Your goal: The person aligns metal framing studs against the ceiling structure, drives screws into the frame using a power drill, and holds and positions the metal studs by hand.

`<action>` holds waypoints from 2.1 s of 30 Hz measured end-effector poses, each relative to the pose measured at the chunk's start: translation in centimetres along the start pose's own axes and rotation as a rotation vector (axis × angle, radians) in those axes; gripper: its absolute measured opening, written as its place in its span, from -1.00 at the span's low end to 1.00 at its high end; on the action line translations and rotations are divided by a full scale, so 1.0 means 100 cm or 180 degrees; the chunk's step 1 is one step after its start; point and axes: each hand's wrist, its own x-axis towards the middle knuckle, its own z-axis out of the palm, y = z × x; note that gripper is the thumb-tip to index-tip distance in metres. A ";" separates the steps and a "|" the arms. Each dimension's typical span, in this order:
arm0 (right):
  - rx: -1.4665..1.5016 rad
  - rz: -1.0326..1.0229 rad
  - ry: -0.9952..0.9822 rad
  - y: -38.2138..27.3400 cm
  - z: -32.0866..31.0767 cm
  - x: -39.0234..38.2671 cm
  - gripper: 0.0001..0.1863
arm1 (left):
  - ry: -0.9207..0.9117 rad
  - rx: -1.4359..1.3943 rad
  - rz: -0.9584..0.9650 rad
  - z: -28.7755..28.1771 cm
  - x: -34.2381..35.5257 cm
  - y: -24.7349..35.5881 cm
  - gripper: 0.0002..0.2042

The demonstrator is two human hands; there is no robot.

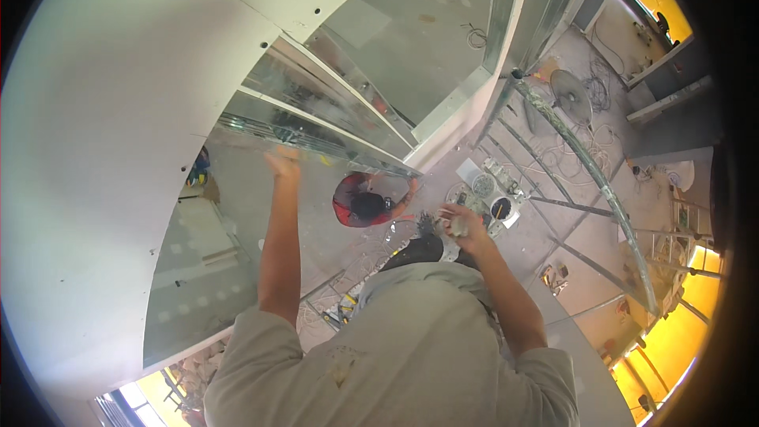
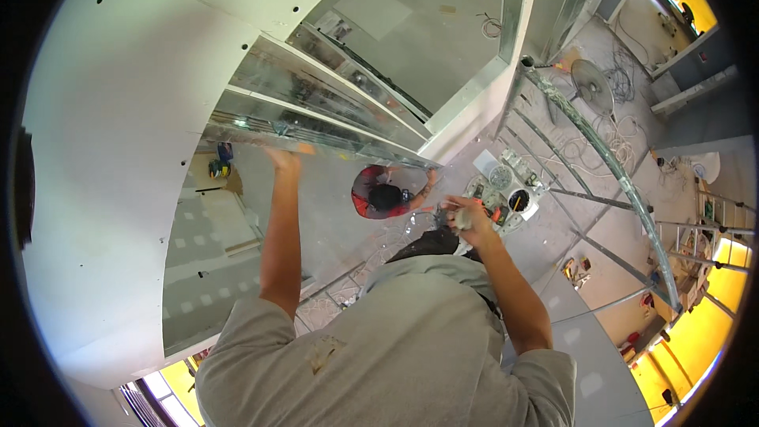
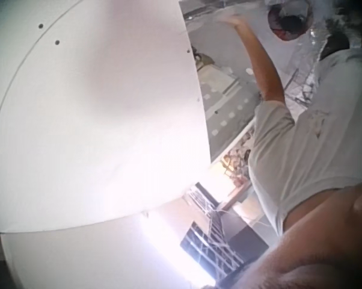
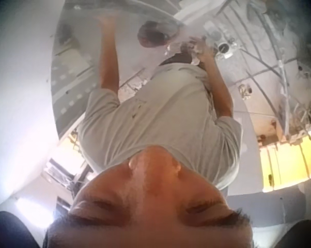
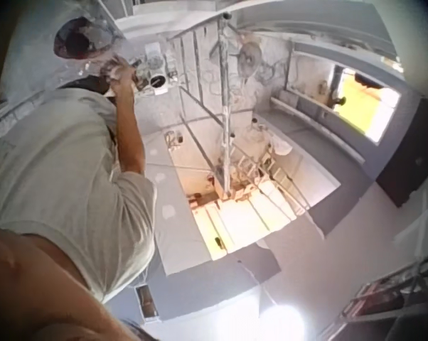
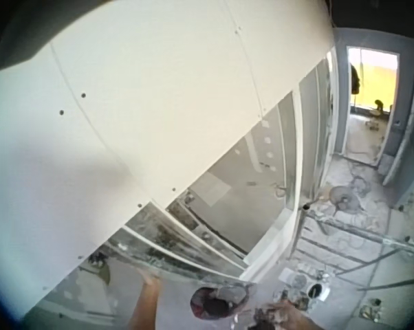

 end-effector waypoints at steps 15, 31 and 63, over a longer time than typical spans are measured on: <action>-0.4558 -0.3803 0.0541 0.043 0.016 0.242 -0.52 | -0.0330 -0.0449 -0.0038 0.035 0.003 -0.035 -0.20; -0.3920 -0.2877 0.0078 0.095 0.090 0.298 -0.53 | -0.0027 -0.0122 0.0187 0.007 -0.003 0.007 -0.28; 0.3385 -0.0021 -0.0175 0.141 0.105 0.306 -0.49 | -0.0045 -0.0668 0.0508 0.001 -0.009 0.003 -0.38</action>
